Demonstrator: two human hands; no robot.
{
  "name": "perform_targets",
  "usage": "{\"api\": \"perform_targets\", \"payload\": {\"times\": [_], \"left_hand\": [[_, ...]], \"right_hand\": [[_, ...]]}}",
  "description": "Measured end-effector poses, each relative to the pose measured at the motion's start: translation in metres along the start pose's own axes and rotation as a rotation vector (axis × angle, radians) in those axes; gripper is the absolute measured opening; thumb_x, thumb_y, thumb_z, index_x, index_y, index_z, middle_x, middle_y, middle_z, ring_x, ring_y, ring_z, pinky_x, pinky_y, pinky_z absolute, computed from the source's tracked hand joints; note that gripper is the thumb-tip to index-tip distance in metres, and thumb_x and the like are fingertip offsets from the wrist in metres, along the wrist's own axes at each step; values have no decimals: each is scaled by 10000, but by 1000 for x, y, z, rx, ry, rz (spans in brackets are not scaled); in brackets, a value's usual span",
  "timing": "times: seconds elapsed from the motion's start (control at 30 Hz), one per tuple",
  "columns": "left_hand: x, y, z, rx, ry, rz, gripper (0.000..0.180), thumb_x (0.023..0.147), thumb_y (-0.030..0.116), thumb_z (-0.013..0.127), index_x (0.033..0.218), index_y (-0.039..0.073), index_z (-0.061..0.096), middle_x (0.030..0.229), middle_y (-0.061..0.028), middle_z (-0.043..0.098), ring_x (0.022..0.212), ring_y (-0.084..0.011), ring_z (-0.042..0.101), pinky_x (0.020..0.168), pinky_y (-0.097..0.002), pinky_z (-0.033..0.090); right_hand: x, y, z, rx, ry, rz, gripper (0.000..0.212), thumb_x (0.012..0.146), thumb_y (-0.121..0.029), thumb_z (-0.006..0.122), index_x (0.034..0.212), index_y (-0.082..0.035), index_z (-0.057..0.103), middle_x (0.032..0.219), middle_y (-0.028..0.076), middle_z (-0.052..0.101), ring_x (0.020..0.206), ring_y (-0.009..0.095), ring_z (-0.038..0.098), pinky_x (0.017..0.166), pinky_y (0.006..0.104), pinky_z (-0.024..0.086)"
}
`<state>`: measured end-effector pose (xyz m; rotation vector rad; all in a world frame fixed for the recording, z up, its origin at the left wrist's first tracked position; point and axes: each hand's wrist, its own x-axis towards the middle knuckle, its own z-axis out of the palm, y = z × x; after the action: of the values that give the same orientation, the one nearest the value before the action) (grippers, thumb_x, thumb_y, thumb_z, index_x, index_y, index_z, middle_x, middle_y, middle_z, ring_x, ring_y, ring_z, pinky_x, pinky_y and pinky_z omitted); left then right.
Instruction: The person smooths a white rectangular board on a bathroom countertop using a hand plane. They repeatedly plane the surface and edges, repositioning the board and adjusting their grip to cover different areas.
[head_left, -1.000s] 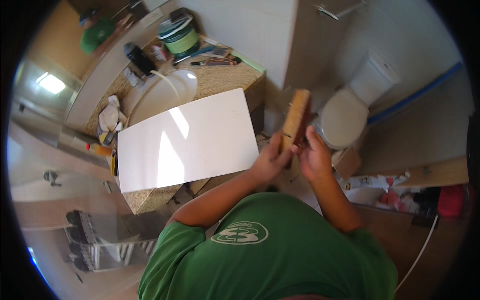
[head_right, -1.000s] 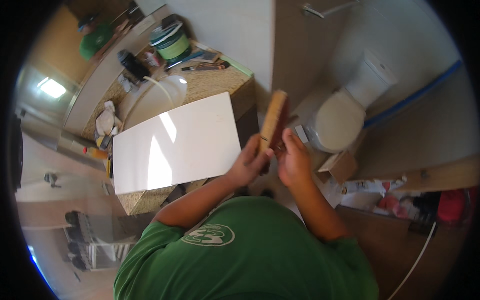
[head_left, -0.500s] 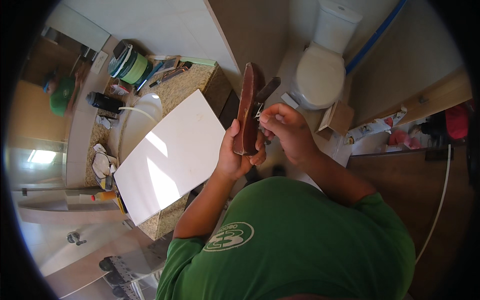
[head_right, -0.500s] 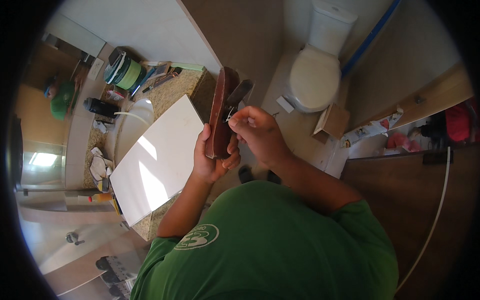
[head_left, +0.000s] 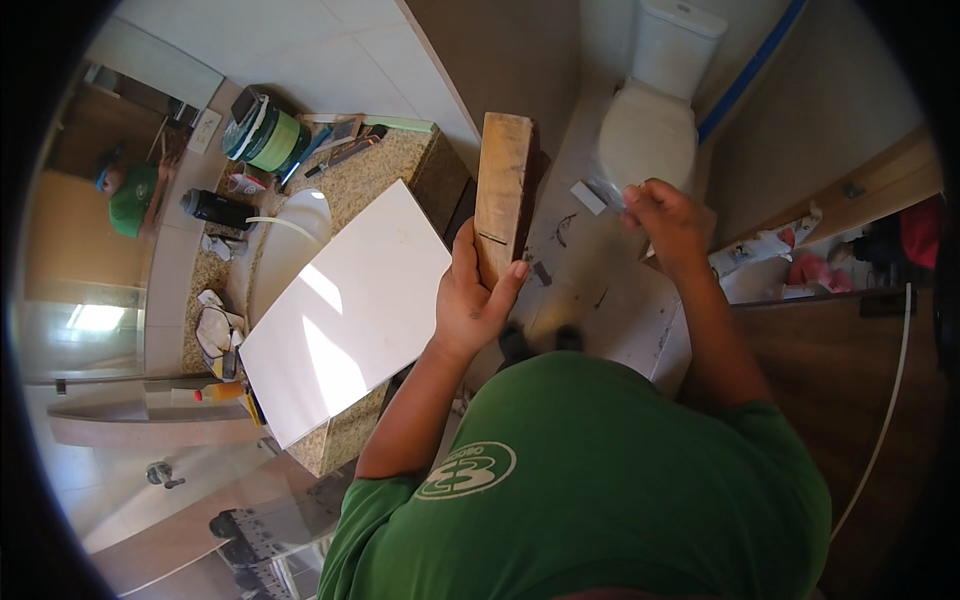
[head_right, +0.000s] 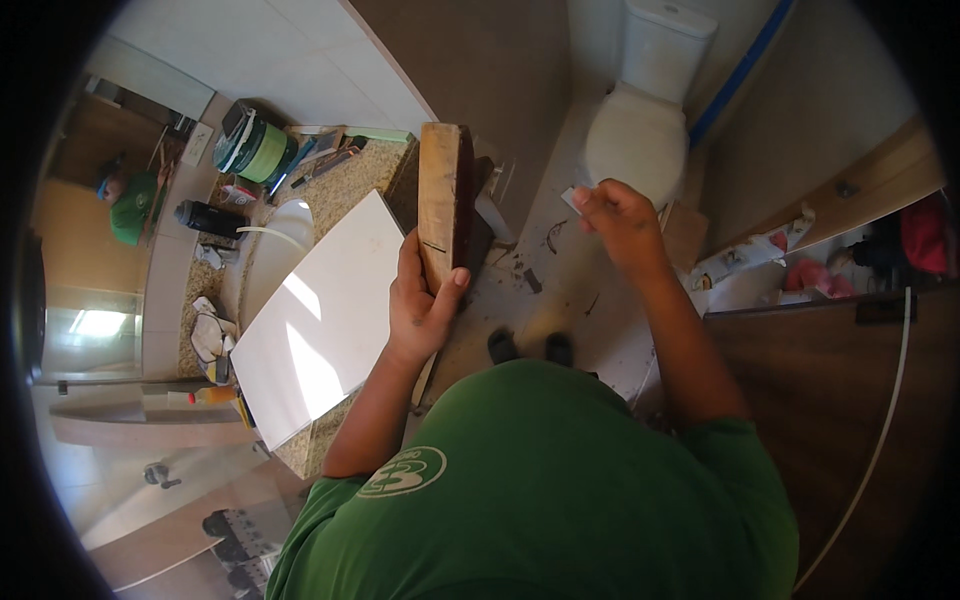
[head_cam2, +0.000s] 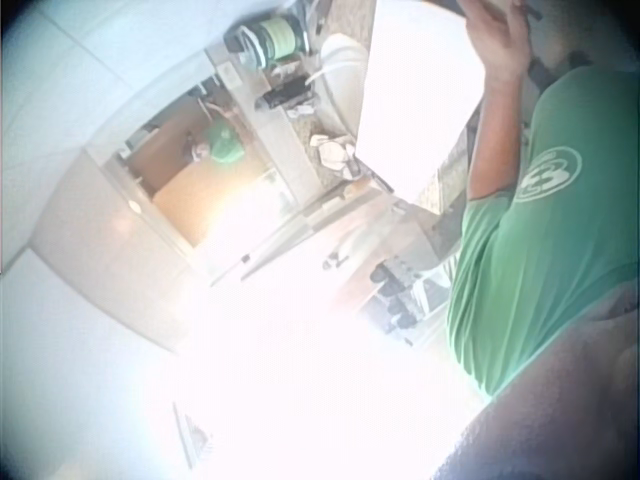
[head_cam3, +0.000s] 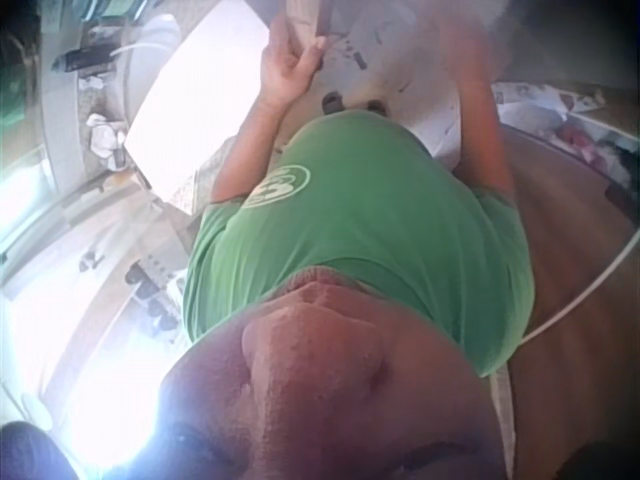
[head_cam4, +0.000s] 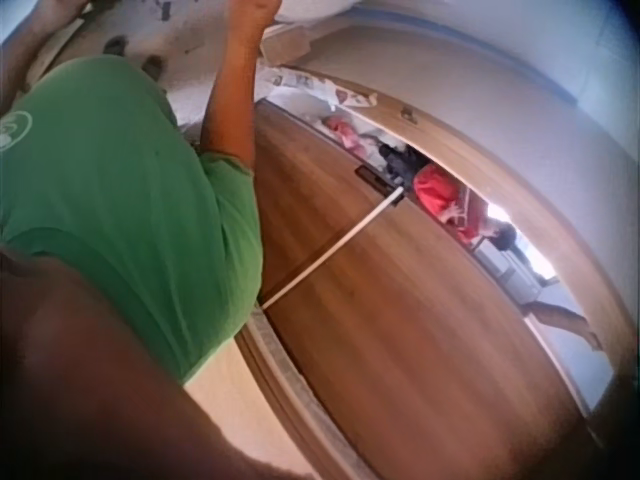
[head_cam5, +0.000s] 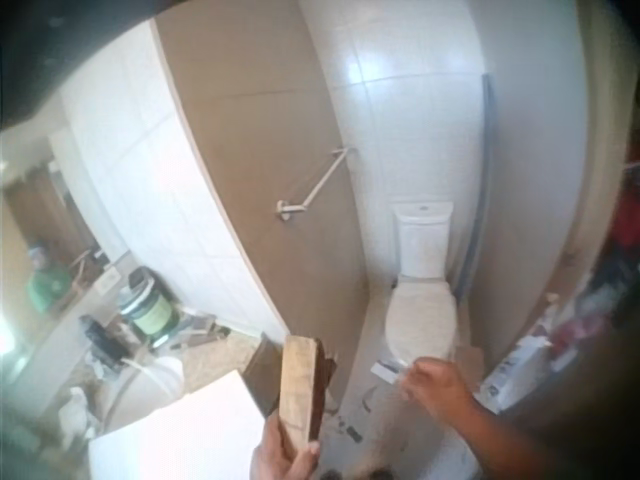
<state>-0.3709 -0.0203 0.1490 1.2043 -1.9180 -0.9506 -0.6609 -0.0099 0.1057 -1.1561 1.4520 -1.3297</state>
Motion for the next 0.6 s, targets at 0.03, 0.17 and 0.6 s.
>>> {"api": "perform_targets", "payload": {"times": [0.03,0.17,0.6], "left_hand": [[0,0,1,45,-1,-3,727,963,333,712,1505,19,343,1039,-213,714,864,-343,731,776,-395,566],[-2,-2,9,52,-35,-60,761,944,346,739,1504,22,339,1084,-247,714,940,-415,733,806,-435,574],[-19,-24,53,17,-310,-223,834,986,335,691,1613,59,216,1171,-308,694,1129,-355,704,945,-462,534]], "right_hand": [[1,5,-4,-308,23,-58,191,976,-182,674,1088,-27,663,875,61,653,917,203,662,874,309,507],[1,28,5,-489,216,-446,327,957,-277,733,1164,-29,684,1134,114,651,1220,222,600,1047,356,463],[-48,40,95,851,-473,374,656,1063,-480,539,1503,-16,394,1477,213,526,1334,310,541,1167,450,405]]}}
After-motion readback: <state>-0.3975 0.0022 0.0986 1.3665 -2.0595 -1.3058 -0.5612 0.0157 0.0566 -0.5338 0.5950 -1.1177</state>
